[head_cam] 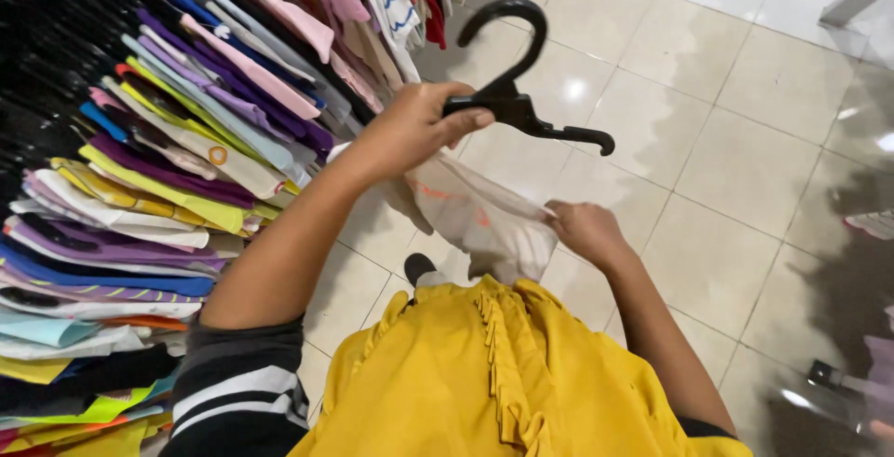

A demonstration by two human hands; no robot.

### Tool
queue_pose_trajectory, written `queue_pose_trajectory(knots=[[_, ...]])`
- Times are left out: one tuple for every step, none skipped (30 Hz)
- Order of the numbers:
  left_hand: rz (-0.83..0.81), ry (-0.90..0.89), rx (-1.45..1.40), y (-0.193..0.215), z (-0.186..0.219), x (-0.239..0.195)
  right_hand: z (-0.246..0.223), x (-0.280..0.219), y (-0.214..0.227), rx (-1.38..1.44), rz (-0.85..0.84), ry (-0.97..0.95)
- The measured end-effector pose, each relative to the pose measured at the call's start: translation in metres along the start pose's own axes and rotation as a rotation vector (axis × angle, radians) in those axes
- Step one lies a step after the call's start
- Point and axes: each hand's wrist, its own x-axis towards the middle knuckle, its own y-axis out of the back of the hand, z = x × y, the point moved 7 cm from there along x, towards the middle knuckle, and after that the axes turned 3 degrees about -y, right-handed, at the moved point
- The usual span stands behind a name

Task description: Organizing and browsing through clothes on a display rack in a clothing store.

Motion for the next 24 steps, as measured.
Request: queue_pose_trajectory(knots=[[-0.013,-0.006,-0.007,-0.003,-0.003,-0.002,0.011,0.001,0.001,0.002,-0.001,-0.016],[0.009,-0.011,-0.024,-0.002,-0.005,-0.003,0.017,0.000,0.013,0.114,0.137,0.033],[0.035,-0.013,-0.036,0.001,-0.007,-0.006,0.022,0.000,0.026,0.225,0.278,0.088],[0.027,-0.017,-0.038,-0.001,-0.008,-0.007,0.026,-0.002,0.031,0.227,0.279,0.079],[0.044,0.007,-0.033,0.000,-0.011,-0.009,0.029,-0.004,0.039,0.430,0.294,0.112],[0.061,0.031,-0.028,0.001,-0.015,-0.012,0.032,-0.006,0.046,0.634,0.308,0.146],[0.058,0.028,-0.030,0.000,-0.018,-0.013,0.034,-0.005,0.047,0.633,0.309,0.141],[0.063,0.039,-0.032,0.000,-0.021,-0.015,0.044,-0.004,0.049,0.770,0.356,0.046],[0.068,0.052,-0.034,-0.001,-0.025,-0.017,0.054,-0.004,0.049,0.906,0.401,-0.051],[0.065,0.051,-0.037,-0.005,-0.029,-0.020,0.052,-0.004,0.052,0.905,0.401,-0.055],[0.044,0.052,-0.049,-0.010,-0.033,-0.023,0.056,-0.006,0.061,0.985,0.505,-0.070],[0.022,0.053,-0.060,-0.015,-0.037,-0.025,0.059,-0.008,0.068,1.063,0.611,-0.084],[0.025,0.049,-0.061,-0.021,-0.040,-0.026,0.063,-0.003,0.067,1.060,0.613,-0.082],[0.010,0.089,-0.073,-0.028,-0.045,-0.027,0.067,0.006,0.060,1.341,0.551,-0.067],[0.008,0.130,-0.083,-0.031,-0.050,-0.028,0.068,0.019,0.057,1.615,0.470,-0.040],[0.024,0.128,-0.083,-0.044,-0.055,-0.029,0.071,0.012,0.053,1.607,0.464,-0.025],[0.094,0.144,-0.065,-0.040,-0.063,-0.030,0.059,0.026,0.051,1.812,0.326,0.039],[0.165,0.161,-0.049,-0.034,-0.071,-0.032,0.044,0.039,0.051,2.005,0.166,0.099],[0.234,0.159,-0.022,-0.035,-0.082,-0.035,0.041,0.050,0.048,1.986,0.118,0.170],[0.259,0.166,-0.153,-0.039,-0.098,-0.036,0.046,0.064,0.042,2.050,0.150,0.128],[0.273,0.164,-0.292,-0.047,-0.114,-0.035,0.055,0.075,0.034,2.112,0.186,0.072],[0.333,0.152,-0.272,-0.036,-0.116,-0.042,0.078,0.116,0.016,2.094,0.142,0.132],[0.329,0.156,-0.259,-0.033,-0.119,-0.046,0.096,0.147,-0.006,2.222,0.041,0.248],[0.326,0.160,-0.247,-0.029,-0.123,-0.048,0.106,0.173,-0.031,2.343,-0.074,0.363]])
